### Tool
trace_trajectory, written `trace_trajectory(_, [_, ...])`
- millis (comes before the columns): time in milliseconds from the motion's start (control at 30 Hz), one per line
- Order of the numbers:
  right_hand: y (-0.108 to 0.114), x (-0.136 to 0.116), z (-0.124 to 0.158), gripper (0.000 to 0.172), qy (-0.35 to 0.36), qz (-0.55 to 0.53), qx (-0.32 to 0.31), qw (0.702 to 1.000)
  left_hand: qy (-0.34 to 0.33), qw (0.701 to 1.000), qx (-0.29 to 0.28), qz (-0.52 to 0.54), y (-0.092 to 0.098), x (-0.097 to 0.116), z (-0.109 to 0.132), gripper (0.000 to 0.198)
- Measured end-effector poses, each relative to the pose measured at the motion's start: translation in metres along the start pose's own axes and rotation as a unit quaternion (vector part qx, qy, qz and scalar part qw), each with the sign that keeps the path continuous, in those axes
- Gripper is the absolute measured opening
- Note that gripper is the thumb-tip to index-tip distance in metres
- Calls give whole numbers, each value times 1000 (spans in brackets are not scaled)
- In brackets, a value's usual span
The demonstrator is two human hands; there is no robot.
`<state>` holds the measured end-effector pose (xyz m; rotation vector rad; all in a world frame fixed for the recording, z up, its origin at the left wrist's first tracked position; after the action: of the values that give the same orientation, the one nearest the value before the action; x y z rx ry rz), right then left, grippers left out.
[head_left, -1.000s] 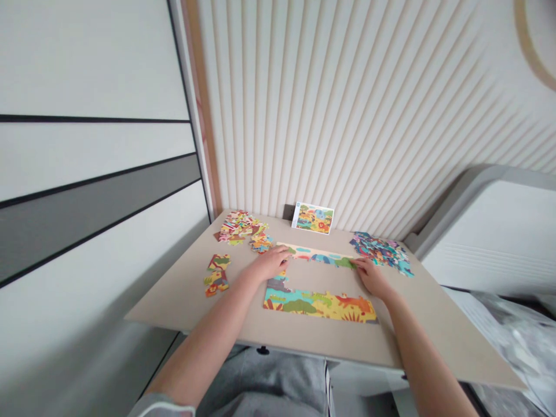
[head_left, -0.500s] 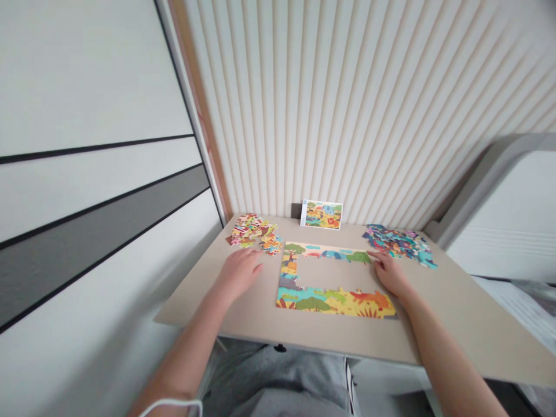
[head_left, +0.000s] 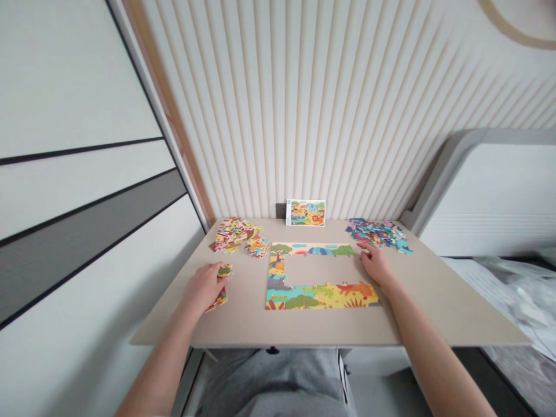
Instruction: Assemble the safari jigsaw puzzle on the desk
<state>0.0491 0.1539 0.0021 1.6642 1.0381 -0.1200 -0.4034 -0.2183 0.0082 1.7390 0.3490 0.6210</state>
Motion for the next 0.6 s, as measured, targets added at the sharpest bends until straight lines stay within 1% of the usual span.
trace_trajectory(133, [-1,-1,0,45,5,-1,-6,1000,-9,999,9,41,4,8,1,46])
trace_trajectory(300, [1,-3,0,44,7,-3,-9,1000,-15,992,-7,122,7,13,10,58])
trace_trajectory(367, [1,-5,1,44,8,-6,-11,1000,-20,989,0,145,10,13,12,62])
trace_trajectory(467, [4,-9,3,44,8,-13,-6,1000,-47,985,36,160,21,21,16,62])
trace_trajectory(600, [8,-15,5,44,6,-21,4,1000,-96,972,114,181,44,45,27,53])
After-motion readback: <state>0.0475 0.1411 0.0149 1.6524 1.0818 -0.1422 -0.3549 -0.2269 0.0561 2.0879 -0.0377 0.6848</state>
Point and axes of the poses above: each hand's wrist, its own z-axis away from the middle knuckle, its own y-axis out of the back of the hand, x = y × z, the point moved 9 cm from there along -z, towards the middle knuckle, and after that the axes turned 1 degree about y, right-handed, at the moved point
